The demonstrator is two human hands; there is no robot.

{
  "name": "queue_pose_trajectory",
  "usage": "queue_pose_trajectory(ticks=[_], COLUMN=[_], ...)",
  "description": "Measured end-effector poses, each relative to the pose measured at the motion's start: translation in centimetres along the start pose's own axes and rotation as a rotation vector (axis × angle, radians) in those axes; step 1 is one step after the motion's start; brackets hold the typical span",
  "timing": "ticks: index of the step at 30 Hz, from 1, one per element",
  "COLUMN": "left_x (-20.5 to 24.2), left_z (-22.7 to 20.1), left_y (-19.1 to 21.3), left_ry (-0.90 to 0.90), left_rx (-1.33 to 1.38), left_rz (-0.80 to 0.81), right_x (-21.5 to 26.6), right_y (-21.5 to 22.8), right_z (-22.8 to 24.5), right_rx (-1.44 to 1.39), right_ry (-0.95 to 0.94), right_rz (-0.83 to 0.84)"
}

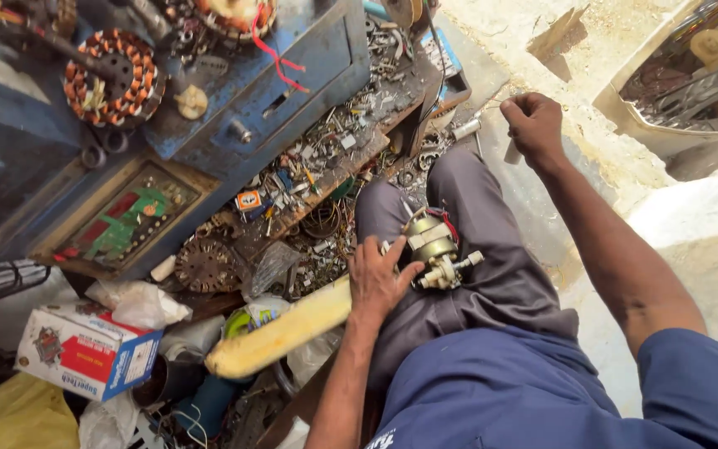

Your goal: The person sits on the ground repairing a small electric motor. They connect red and black wires to the motor terminals, twist and seat the connections by hand, pick small parts from the cluttered workbench, and hold the motor up to reposition and check the wiring.

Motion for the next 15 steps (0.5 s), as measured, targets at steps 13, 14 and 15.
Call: queue_pose_trajectory(ticks=[13,14,15], left_x=[-0.7,-0.1,0.6], left_z=[-2.0,-1.7,-1.3], left_y=[-3.7,-4.3,-4.9], left_ry=[-0.010,-0.015,-0.020], left_rx=[-0.340,-0.338,-0.340], left_rz=[-0.078,-0.113,-0.150], right_x=[-27.9,-29.7,-31.4], right_y=[-8.5,-9.3,-10.3], right_z=[-15.8,-17.4,-19.1], right_rx=[0.433,0.435,0.436], right_ry=[0.065,0.076,0.088], right_rz=[-0.085,-0.099,-0.112])
Point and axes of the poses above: each hand's wrist, its own x-axis away from the middle knuckle, its own y-axis out of the back of the hand, z = x × y, the point moved 5 cm from there along -x, towards the middle knuckle, and after that the axes turned 8 degrees about -y, right-handed, at the moved point
